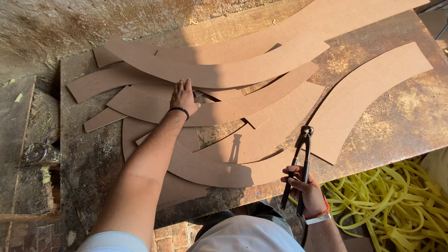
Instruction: The person uses a handheld hole punch to make holes in curved brown cardboard pieces. They repeatedly pick up pieces from the floor, place them on a wooden workbench, punch holes, and return the pieces to the floor.
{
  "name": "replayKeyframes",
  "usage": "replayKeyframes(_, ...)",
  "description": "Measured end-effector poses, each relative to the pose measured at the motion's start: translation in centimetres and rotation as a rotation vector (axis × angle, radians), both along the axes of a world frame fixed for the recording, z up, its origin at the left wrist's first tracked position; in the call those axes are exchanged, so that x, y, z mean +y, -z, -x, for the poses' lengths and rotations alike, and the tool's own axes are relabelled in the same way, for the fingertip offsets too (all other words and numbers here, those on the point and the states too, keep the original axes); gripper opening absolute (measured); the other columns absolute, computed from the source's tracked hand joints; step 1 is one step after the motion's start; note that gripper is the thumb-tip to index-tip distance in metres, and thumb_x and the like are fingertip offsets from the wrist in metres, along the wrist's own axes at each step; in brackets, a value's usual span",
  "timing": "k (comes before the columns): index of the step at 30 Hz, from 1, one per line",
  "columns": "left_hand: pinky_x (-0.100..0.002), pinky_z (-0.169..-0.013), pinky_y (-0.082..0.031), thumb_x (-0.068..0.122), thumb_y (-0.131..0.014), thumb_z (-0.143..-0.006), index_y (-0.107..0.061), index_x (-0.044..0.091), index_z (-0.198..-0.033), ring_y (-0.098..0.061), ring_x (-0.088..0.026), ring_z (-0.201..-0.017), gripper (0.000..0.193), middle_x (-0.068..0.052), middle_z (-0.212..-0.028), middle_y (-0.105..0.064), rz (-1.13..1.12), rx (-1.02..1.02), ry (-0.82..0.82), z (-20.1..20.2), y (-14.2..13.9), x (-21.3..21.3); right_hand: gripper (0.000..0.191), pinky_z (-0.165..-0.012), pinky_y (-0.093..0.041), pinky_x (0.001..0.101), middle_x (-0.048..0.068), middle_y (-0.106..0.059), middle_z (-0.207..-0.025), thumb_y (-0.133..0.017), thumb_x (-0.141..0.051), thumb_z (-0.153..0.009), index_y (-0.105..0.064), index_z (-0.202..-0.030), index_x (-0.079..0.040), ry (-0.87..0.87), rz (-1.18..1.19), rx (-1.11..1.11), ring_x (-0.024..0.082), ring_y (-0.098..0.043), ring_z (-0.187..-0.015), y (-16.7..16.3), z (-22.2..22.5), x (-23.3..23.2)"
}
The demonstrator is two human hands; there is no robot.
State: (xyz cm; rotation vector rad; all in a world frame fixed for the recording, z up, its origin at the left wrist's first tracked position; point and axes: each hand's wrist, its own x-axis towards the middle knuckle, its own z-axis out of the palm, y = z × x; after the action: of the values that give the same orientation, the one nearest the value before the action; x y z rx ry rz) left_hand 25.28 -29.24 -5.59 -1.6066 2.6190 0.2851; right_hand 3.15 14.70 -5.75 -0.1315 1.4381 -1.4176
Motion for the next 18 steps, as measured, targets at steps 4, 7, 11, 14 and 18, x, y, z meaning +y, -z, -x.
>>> replayKeyframes(4,-0.052,-0.127,-0.014,0.038,-0.095,-0.066,-0.012,0.017,-0.162,-0.007,-0.034,-0.158,0.129,-0.015,-0.170,-0.004,-0.295,-0.225,0.126,1.6,5.8,3.2,0.036,-0.060,-0.043,0.0261,0.011,-0.070,-0.122,-0.058,0.008,-0.090,-0.065,-0.123,-0.005,0.033,-0.120,0.048,0.018,-0.068,-0.099,2.8,0.6,2.1)
replayKeyframes(7,-0.056,-0.122,-0.013,0.026,-0.098,-0.061,-0.008,0.016,-0.163,-0.008,-0.036,-0.154,0.136,-0.020,-0.167,-0.006,-0.233,-0.326,0.161,2.5,7.8,2.6,0.037,-0.059,-0.041,0.0265,0.012,-0.069,-0.125,-0.056,0.006,-0.091,-0.063,-0.125,-0.006,0.057,-0.213,-0.013,0.019,-0.070,-0.103,5.4,1.9,3.9)
replayKeyframes(11,-0.058,-0.126,-0.018,0.034,-0.096,-0.059,-0.023,0.015,-0.161,-0.029,-0.037,-0.149,0.127,-0.018,-0.155,-0.037,-0.183,-0.252,0.201,2.3,7.1,1.6,0.042,-0.064,-0.049,0.0310,0.017,-0.069,-0.127,-0.055,0.013,-0.087,-0.063,-0.124,-0.003,0.023,-0.272,-0.021,0.024,-0.070,-0.103,8.4,3.8,3.8)
replayKeyframes(14,-0.059,-0.123,-0.020,0.043,-0.098,-0.055,-0.029,0.010,-0.154,-0.036,-0.039,-0.140,0.125,-0.021,-0.143,-0.045,-0.171,-0.212,0.283,1.5,5.0,3.8,0.043,-0.065,-0.050,0.0342,0.017,-0.069,-0.125,-0.053,0.014,-0.086,-0.062,-0.124,-0.004,-0.046,-0.305,-0.015,0.026,-0.071,-0.104,8.4,5.0,2.4)
replayKeyframes(18,-0.058,-0.118,-0.027,0.039,-0.096,-0.048,-0.038,0.009,-0.148,-0.043,-0.036,-0.132,0.120,-0.018,-0.134,-0.050,-0.083,-0.076,0.220,-1.6,1.9,10.6,0.037,-0.059,-0.042,0.0303,0.013,-0.069,-0.123,-0.056,0.008,-0.089,-0.063,-0.122,-0.005,-0.198,-0.195,0.045,0.023,-0.069,-0.102,6.0,5.4,-1.6)
